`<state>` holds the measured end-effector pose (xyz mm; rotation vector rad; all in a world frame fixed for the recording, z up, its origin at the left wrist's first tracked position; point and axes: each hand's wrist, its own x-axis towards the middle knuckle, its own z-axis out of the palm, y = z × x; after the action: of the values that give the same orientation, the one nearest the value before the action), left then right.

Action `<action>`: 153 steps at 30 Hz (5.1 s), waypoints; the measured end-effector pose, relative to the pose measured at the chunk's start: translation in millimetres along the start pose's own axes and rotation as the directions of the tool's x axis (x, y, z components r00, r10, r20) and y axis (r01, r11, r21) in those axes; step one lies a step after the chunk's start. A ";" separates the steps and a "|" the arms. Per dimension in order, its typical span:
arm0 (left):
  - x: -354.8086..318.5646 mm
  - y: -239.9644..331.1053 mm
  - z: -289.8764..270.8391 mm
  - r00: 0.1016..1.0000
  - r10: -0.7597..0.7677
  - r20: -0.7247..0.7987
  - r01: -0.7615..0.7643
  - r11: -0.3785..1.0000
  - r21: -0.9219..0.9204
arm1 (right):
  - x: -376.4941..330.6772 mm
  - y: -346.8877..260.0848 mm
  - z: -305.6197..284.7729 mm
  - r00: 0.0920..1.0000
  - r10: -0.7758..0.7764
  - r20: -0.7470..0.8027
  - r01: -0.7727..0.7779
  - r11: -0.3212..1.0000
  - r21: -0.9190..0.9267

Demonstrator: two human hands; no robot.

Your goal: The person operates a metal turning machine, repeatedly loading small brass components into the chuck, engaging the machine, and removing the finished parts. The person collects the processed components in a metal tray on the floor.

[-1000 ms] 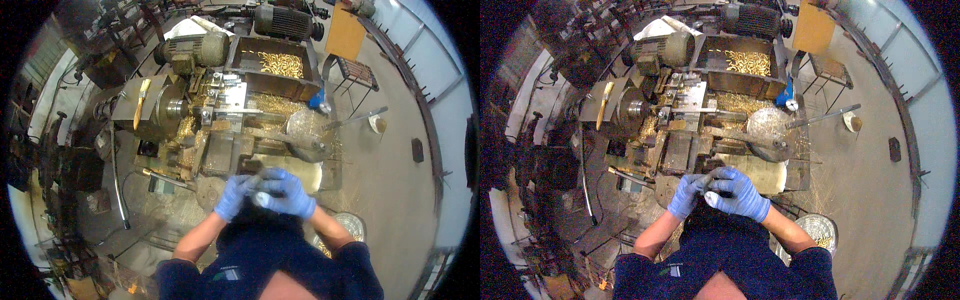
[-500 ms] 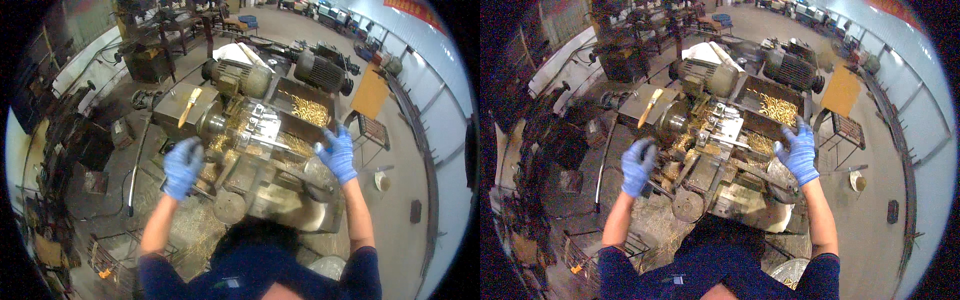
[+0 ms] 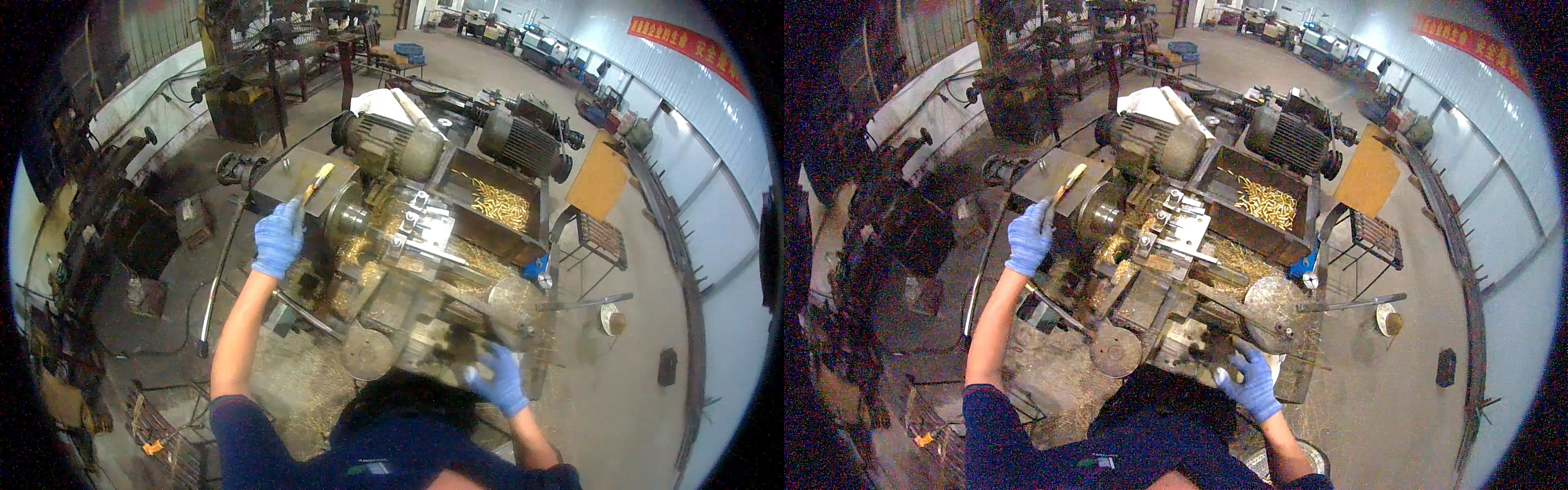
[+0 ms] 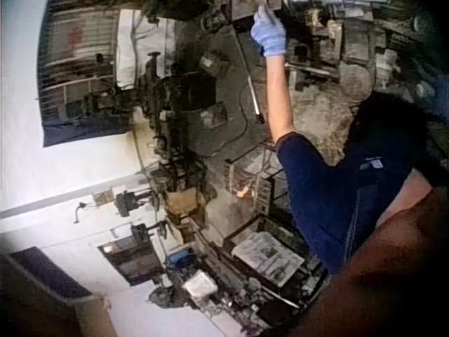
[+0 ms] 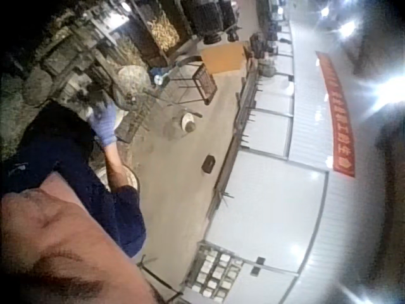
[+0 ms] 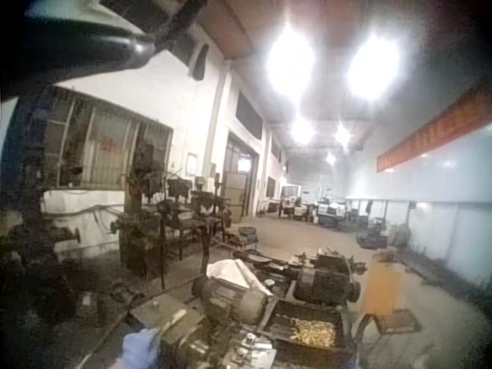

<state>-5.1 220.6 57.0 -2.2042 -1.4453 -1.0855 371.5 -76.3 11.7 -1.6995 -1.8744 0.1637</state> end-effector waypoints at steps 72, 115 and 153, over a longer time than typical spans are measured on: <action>24.5 6.3 1.8 0.997 -0.036 0.066 0.022 0.980 0.197 | -48.6 33.6 -21.3 0.962 0.240 -0.131 -0.245 0.969 -0.021; -120.3 0.1 57.9 0.644 -0.096 0.759 0.334 0.928 -0.165 | -438.5 109.0 -23.5 -0.267 0.916 -0.300 -0.942 -0.182 0.281; -73.3 211.7 -38.9 0.744 0.394 0.539 0.220 0.618 -0.755 | -21.8 -37.8 4.5 0.920 -0.083 -0.384 0.210 0.930 0.303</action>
<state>148.2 52.7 63.3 -3.5894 -1.1005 -1.0536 336.6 -102.0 18.3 -1.2489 -1.5811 0.0935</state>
